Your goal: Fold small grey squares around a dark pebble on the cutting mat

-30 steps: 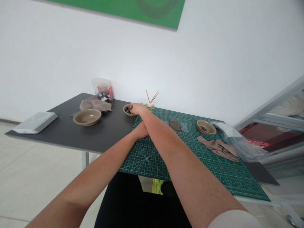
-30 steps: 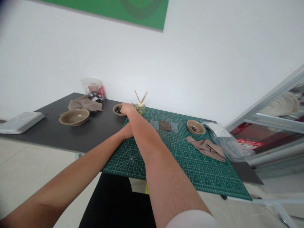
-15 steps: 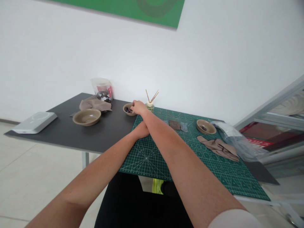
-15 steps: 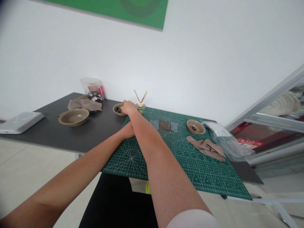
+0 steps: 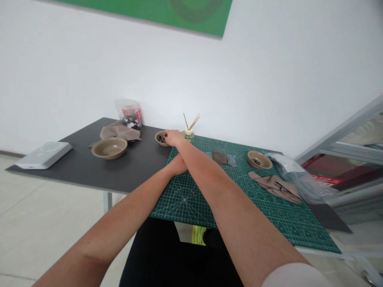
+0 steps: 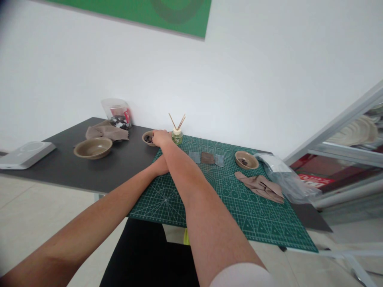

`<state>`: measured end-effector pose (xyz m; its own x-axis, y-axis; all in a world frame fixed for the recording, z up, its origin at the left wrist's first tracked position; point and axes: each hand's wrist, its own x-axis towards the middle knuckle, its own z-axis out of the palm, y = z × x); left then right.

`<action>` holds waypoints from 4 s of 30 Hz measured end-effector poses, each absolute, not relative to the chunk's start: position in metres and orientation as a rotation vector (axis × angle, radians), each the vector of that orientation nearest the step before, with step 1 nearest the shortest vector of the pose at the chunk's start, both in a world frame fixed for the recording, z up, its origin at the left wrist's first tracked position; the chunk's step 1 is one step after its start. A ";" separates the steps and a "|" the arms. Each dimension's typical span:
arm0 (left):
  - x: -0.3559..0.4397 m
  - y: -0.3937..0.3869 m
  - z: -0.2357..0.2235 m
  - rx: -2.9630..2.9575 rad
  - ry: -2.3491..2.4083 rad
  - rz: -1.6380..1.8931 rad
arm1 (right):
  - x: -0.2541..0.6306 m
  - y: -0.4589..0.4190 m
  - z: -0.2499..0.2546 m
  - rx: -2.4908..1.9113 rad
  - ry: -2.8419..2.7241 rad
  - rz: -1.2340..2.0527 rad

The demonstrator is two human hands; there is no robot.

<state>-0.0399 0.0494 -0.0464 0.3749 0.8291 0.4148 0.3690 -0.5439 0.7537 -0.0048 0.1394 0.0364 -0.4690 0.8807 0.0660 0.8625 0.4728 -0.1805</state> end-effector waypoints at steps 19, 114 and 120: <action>-0.029 0.033 -0.011 2.024 1.116 0.960 | 0.046 0.105 0.061 -1.145 -2.101 0.451; -0.036 0.036 0.005 2.105 2.033 0.403 | 0.191 0.017 0.001 -1.683 -2.448 0.003; -0.034 0.034 0.008 2.068 2.052 0.434 | 0.174 0.019 -0.006 -1.626 -2.487 0.019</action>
